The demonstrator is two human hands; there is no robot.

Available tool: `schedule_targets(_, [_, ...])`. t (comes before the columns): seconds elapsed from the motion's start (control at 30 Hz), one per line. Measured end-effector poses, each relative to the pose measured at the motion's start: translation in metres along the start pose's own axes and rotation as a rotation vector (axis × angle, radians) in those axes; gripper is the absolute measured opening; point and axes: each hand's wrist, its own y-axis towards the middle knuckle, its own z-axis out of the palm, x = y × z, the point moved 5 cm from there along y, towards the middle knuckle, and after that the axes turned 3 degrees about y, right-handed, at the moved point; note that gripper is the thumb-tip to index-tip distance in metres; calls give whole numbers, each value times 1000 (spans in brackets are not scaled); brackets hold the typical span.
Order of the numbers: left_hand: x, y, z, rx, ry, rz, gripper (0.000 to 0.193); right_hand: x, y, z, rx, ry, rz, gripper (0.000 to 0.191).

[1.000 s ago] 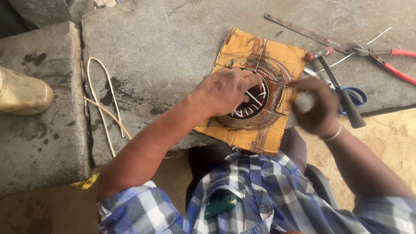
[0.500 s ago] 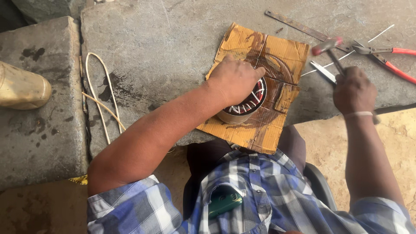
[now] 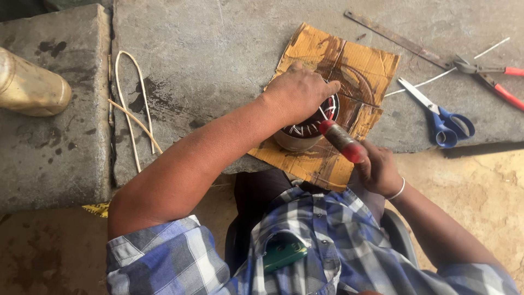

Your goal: The person uses a hammer to repeatedly tap a cylindrical electrical component with red and white windings that rests on a piece of cardboard. They periodically adjust the component with their hands and continue hammering throughout the clip.

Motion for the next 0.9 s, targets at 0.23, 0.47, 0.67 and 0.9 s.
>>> schedule_targets(0.23, [0, 1, -1, 20, -37, -19, 40, 10, -6, 5, -6, 252, 85, 37])
schedule_targets(0.47, [1, -1, -1, 55, 41, 7, 42, 12, -2, -4, 18, 228, 64, 50])
schedule_targets(0.67, [2, -1, 1, -15, 10, 12, 38, 38, 10, -21, -16, 300, 52, 48])
schedule_targets(0.9, [2, -3, -1, -43, 13, -22, 34, 83, 29, -68, 160, 163, 259, 52])
